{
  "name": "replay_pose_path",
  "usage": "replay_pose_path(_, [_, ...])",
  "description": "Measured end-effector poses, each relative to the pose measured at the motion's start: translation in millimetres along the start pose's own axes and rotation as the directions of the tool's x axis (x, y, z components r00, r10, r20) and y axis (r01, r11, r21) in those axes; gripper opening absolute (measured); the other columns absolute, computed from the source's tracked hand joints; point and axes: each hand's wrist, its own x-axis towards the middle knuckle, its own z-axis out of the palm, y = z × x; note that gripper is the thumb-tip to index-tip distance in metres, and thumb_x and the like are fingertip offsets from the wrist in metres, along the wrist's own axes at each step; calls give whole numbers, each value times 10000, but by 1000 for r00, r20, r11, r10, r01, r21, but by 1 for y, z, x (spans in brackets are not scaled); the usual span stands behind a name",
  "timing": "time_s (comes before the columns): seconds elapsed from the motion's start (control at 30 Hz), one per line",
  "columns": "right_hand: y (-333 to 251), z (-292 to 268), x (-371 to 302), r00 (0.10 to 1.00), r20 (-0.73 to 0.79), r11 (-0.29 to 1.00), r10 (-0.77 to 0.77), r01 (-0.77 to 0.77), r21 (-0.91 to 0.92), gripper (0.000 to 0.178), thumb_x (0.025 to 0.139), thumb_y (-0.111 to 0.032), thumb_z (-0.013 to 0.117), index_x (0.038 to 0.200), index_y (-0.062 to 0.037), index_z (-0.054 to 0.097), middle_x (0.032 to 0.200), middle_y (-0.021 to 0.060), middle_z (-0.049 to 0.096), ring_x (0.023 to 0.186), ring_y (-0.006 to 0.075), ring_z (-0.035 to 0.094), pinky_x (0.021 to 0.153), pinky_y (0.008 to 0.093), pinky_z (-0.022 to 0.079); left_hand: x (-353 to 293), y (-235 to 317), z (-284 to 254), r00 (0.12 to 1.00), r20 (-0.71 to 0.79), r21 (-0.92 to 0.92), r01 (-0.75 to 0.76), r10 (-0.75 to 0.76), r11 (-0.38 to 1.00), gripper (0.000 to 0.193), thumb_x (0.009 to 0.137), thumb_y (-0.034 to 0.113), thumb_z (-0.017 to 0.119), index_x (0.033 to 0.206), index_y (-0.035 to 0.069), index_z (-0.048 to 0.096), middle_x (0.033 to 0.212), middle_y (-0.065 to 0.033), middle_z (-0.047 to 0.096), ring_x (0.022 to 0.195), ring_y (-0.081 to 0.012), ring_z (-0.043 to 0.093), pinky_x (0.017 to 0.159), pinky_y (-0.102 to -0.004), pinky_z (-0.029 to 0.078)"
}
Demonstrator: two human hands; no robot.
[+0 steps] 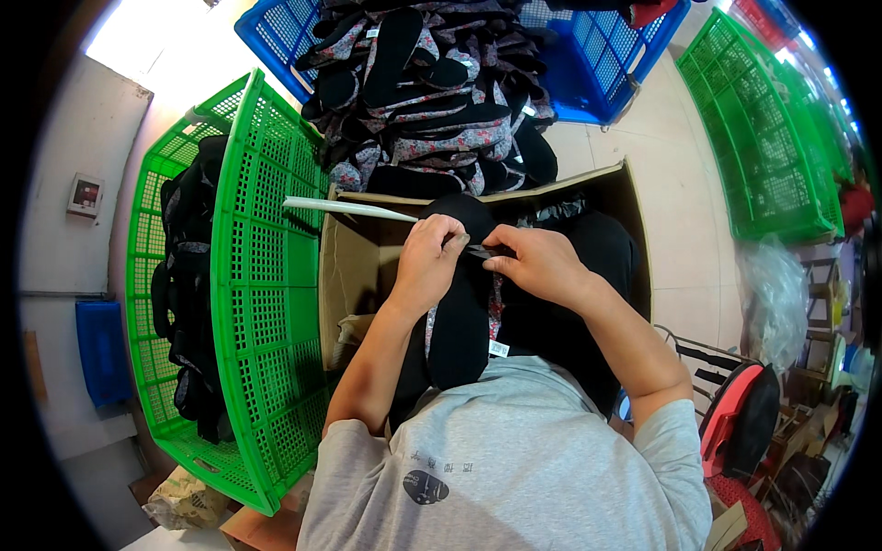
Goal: The person sits on the floor in a workshop and sews patterned straps onto black slipper soles using a needle and thread. They pick up a sole and a strap from a blue crate, align them, and stitch the strap to the sole by hand, repeating the process for multiple slippers.
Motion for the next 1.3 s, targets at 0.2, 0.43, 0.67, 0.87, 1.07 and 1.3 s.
replay_pose_path(0.2, [-7, -3, 3, 999, 41, 998, 16, -14, -61, 267, 905, -298, 681, 1089, -105, 670, 955, 98, 722, 885, 306, 684, 750, 399, 515, 0, 0, 1, 1000, -1, -17, 3, -3, 1000, 92, 856, 45, 674, 904, 35, 596, 867, -103, 604, 865, -306, 562, 777, -388, 449])
replay_pose_path(0.43, [-7, -1, 3, 999, 32, 997, 25, -23, -73, 257, 915, -303, 660, 1088, -113, 672, 943, 108, 719, 892, 318, 681, 750, 411, 513, 0, -3, 2, 1000, -12, -10, -14, 14, 1000, 95, 855, 47, 678, 901, 35, 596, 867, -104, 608, 866, -311, 563, 779, -390, 451])
replay_pose_path(0.67, [-8, -2, 4, 998, 44, 996, 46, -42, -77, 257, 915, -314, 655, 1080, -118, 673, 936, 110, 717, 891, 323, 679, 750, 417, 512, -1, -1, 1, 1000, -22, -15, -8, 8, 1000, 96, 851, 40, 679, 893, 33, 593, 860, -107, 609, 864, -317, 564, 775, -393, 451])
replay_pose_path(0.87, [-7, 1, 4, 999, 27, 995, 45, -43, -91, 250, 913, -309, 653, 1073, -118, 672, 948, 107, 718, 900, 318, 679, 757, 416, 515, -1, 1, 1, 1000, -20, -20, -3, 3, 1000, 92, 848, 31, 676, 885, 32, 592, 859, -106, 609, 862, -317, 564, 774, -393, 451])
replay_pose_path(1.07, [-8, 0, 3, 997, 30, 995, 75, -73, -64, 269, 910, -320, 647, 1078, -112, 672, 942, 125, 718, 921, 332, 683, 773, 450, 521, -1, -2, 1, 1000, -21, -19, 5, -5, 1000, 88, 848, 28, 672, 883, 29, 592, 858, -108, 606, 868, -317, 567, 775, -392, 453])
replay_pose_path(1.3, [-7, -1, 3, 996, 28, 995, 80, -79, -57, 261, 907, -318, 648, 1071, -119, 681, 938, 121, 719, 917, 331, 684, 771, 450, 522, -2, -1, 1, 999, -26, -39, 21, -23, 999, 92, 844, 31, 678, 885, 29, 595, 861, -109, 610, 872, -315, 567, 777, -389, 455])
